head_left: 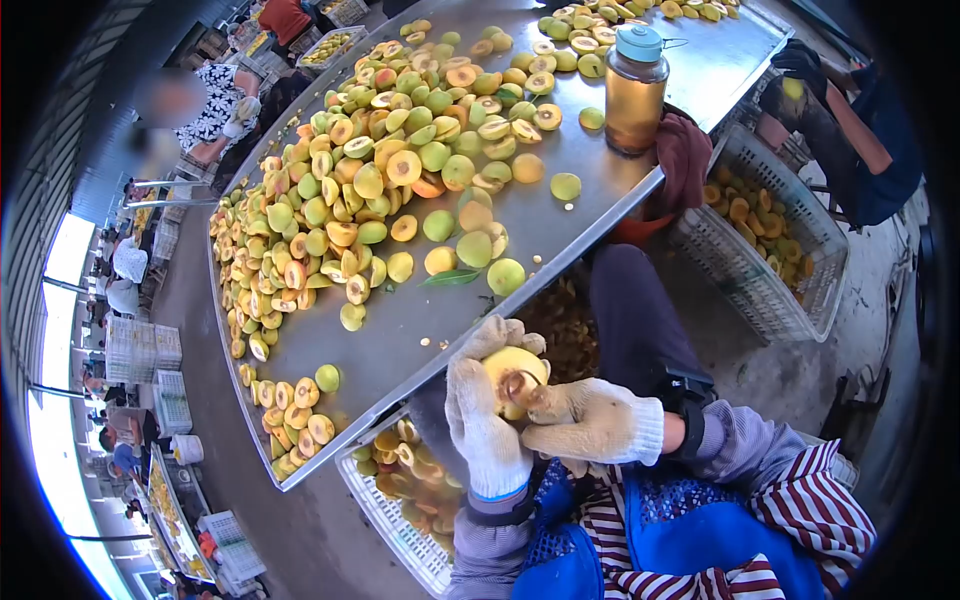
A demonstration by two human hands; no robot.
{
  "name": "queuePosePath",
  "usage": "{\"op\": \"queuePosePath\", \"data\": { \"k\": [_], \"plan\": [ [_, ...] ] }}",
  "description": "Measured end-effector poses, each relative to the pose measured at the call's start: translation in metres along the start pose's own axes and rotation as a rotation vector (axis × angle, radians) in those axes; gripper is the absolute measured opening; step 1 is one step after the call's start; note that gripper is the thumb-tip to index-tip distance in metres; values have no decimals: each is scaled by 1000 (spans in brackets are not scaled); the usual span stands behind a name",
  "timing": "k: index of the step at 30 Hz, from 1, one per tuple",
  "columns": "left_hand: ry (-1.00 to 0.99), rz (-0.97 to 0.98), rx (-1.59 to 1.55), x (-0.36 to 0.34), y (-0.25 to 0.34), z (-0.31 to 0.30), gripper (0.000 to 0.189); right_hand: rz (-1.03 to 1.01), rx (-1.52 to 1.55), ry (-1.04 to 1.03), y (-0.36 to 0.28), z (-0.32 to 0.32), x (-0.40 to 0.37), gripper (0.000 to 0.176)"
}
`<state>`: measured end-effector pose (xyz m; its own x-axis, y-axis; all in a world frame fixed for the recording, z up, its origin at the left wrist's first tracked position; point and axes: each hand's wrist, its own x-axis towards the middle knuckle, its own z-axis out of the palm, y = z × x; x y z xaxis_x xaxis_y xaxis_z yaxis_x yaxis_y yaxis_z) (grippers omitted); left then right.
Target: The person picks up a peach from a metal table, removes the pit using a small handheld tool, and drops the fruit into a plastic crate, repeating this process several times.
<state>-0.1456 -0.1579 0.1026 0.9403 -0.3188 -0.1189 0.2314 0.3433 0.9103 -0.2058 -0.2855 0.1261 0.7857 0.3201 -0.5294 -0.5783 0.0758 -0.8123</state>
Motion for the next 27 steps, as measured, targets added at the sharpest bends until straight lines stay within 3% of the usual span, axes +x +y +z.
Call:
{"op": "queuePosePath", "data": {
  "k": [2, 5, 7, 8, 14, 20, 23, 26, 27],
  "plan": [
    [51, -9, -50, 7, -4, -9, 59, -434, -177, 163, 32, 7, 14, 31],
    [39, -6, -79, 5, -3, -9, 59, -377, -154, 153, 26, 6, 11, 30],
    [-3, 64, -20, 0, -6, -9, 59, -41, -57, 56, 15, 2, 5, 28],
    [-8, 66, -40, -1, -7, -11, 59, -188, -41, 61, 26, 4, 10, 28],
    [27, 299, 116, -7, -13, 0, 57, -168, 18, 87, 22, 10, 13, 29],
    [-142, 330, 187, -5, -5, -10, 52, 98, 158, -231, 7, -1, 6, 28],
    [-182, 617, 419, 2, -1, -8, 50, 156, 272, -327, 14, -8, 10, 27],
    [-243, 778, 591, 8, -1, -9, 49, 120, 392, -411, 19, -15, 10, 28],
    [-287, 649, 536, 10, 0, -11, 49, 111, 433, -439, 20, -17, 10, 29]
  ]
}}
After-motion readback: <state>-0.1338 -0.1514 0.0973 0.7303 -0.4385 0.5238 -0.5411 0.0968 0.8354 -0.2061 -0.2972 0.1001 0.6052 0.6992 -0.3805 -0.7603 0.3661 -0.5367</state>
